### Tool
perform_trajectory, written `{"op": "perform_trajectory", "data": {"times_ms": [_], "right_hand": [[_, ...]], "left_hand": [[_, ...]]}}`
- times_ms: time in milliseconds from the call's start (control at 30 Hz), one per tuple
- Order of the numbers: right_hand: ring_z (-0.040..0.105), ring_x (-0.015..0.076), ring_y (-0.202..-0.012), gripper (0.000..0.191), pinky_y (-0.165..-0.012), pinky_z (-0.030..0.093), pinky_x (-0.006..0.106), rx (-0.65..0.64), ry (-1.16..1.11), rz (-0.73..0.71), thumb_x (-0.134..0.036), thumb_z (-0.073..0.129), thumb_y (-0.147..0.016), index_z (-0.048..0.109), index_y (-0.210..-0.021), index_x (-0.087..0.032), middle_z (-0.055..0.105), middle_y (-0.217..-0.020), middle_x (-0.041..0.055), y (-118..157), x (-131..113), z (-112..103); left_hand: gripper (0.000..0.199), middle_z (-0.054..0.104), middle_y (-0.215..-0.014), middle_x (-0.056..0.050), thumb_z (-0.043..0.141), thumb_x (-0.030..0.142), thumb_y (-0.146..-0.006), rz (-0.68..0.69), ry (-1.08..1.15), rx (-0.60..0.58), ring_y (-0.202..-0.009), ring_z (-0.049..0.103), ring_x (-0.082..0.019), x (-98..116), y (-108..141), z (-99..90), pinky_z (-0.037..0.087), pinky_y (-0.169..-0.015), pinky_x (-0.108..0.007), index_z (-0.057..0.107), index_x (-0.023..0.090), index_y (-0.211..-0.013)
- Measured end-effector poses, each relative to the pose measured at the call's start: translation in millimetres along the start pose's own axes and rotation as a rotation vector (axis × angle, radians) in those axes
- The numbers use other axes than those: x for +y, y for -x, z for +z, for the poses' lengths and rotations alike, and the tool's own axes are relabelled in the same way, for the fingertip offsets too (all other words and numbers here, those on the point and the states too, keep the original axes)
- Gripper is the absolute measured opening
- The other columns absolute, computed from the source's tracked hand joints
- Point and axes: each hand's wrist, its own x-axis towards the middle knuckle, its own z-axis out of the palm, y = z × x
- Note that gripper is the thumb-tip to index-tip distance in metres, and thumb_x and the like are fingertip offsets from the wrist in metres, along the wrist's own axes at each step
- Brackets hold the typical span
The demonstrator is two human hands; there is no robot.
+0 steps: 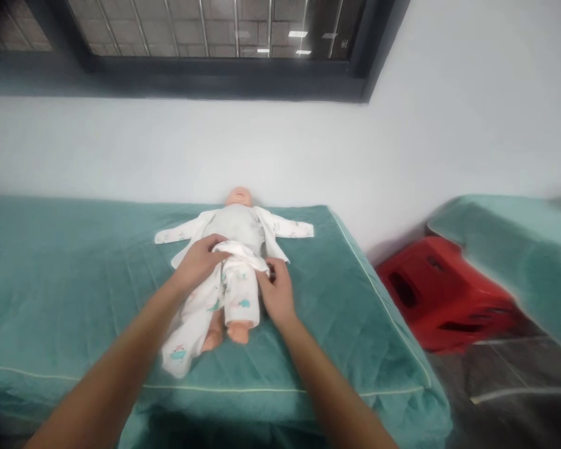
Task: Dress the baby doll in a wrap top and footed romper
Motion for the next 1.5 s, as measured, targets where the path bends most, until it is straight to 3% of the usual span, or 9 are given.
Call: {"op": "perform_trajectory", "data": {"times_ms": [167, 300, 433, 567, 767, 933, 1100, 1333, 1500], "right_hand": [[0.056, 0.0195, -0.113, 0.029, -0.096, 0.043, 0.034, -0.127, -0.089, -0.171, -0.023, 0.056, -0.085, 0.060, -0.114, -0.025, 0.061, -0.118, 0.0043, 4, -10, -5], [0.055, 0.0197, -0.117, 0.031, -0.094, 0.045, 0.033, -0.271, -0.098, -0.224, -0.030, 0.057, -0.088, 0.058, -0.120, -0.027, 0.058, -0.129, 0.0048, -16, -42, 2], [0.062, 0.0201, -0.085, 0.034, -0.073, 0.046, 0.032, -0.672, 0.147, -0.149, -0.052, 0.063, -0.083, 0.066, -0.104, -0.025, 0.069, -0.097, 0.0023, -55, -75, 17], [0.061, 0.0209, -0.086, 0.037, -0.072, 0.042, 0.029, -1.028, 0.173, -0.174, -0.050, 0.075, -0.073, 0.070, -0.100, -0.024, 0.070, -0.095, 0.0005, -78, -83, 24], [0.054, 0.0137, -0.073, 0.026, -0.066, 0.039, 0.024, -0.790, -0.172, 0.094, -0.043, 0.069, -0.079, 0.062, -0.083, -0.018, 0.059, -0.077, -0.0029, -75, -50, 27], [0.053, 0.0122, -0.065, 0.028, -0.062, 0.040, 0.023, -0.829, -0.455, 0.311, -0.039, 0.073, -0.074, 0.057, -0.084, -0.019, 0.058, -0.073, -0.0039, -72, -44, 29], [0.051, 0.0101, -0.063, 0.031, -0.061, 0.040, 0.022, -0.890, -0.483, 0.295, -0.037, 0.076, -0.073, 0.059, -0.091, -0.019, 0.057, -0.074, -0.0044, -69, -51, 27], [0.055, 0.0126, -0.072, 0.029, -0.067, 0.043, 0.023, -0.814, -0.527, 0.312, -0.034, 0.076, -0.073, 0.058, -0.091, -0.020, 0.059, -0.083, -0.0026, -68, -47, 29], [0.056, 0.0130, -0.074, 0.033, -0.067, 0.044, 0.024, -0.825, -0.565, 0.323, -0.035, 0.076, -0.073, 0.055, -0.095, -0.022, 0.059, -0.086, -0.0030, -66, -46, 32]], "left_hand": [[0.027, 0.067, -0.091, -0.001, 0.073, 0.028, -0.070, -0.100, 0.389, -0.116, -0.084, 0.060, -0.018, -26, 8, -16.5, 0.044, -0.074, -0.026, 0.068, 0.019, -0.095], [0.036, 0.067, -0.096, -0.002, 0.077, 0.022, -0.064, -0.054, 0.695, -0.098, -0.086, 0.060, -0.017, -52, 11, -13.2, 0.045, -0.076, -0.024, 0.068, 0.018, -0.099], [0.038, 0.066, -0.095, -0.002, 0.078, 0.022, -0.065, -0.033, 0.827, -0.025, -0.080, 0.060, -0.015, -69, 13, -2.2, 0.046, -0.070, -0.023, 0.067, 0.020, -0.102], [0.041, 0.065, -0.098, -0.001, 0.079, 0.025, -0.068, 0.001, 0.815, 0.042, -0.083, 0.060, -0.014, -74, 15, 1.5, 0.046, -0.072, -0.021, 0.065, 0.022, -0.106], [0.042, 0.067, -0.100, -0.002, 0.079, 0.029, -0.072, 0.002, 0.689, -0.092, -0.089, 0.062, -0.016, -73, 15, -0.8, 0.048, -0.077, -0.022, 0.065, 0.021, -0.111], [0.046, 0.068, -0.092, -0.002, 0.083, 0.029, -0.068, -0.056, 0.742, -0.195, -0.078, 0.063, -0.015, -71, 16, -2.2, 0.050, -0.069, -0.023, 0.063, 0.019, -0.109], [0.044, 0.063, -0.075, 0.003, 0.085, 0.036, -0.063, -0.062, 0.964, -0.082, -0.056, 0.057, -0.010, -69, 17, -3.5, 0.044, -0.052, -0.019, 0.060, 0.019, -0.094], [0.048, 0.069, -0.097, -0.003, 0.085, 0.025, -0.064, -0.130, 0.720, -0.206, -0.083, 0.063, -0.018, -72, 17, -9.0, 0.048, -0.073, -0.025, 0.065, 0.018, -0.107], [0.034, 0.065, -0.079, -0.001, 0.080, 0.037, -0.070, -0.165, 0.758, -0.124, -0.068, 0.058, -0.014, -80, 14, -7.2, 0.042, -0.064, -0.025, 0.067, 0.015, -0.093]]}}
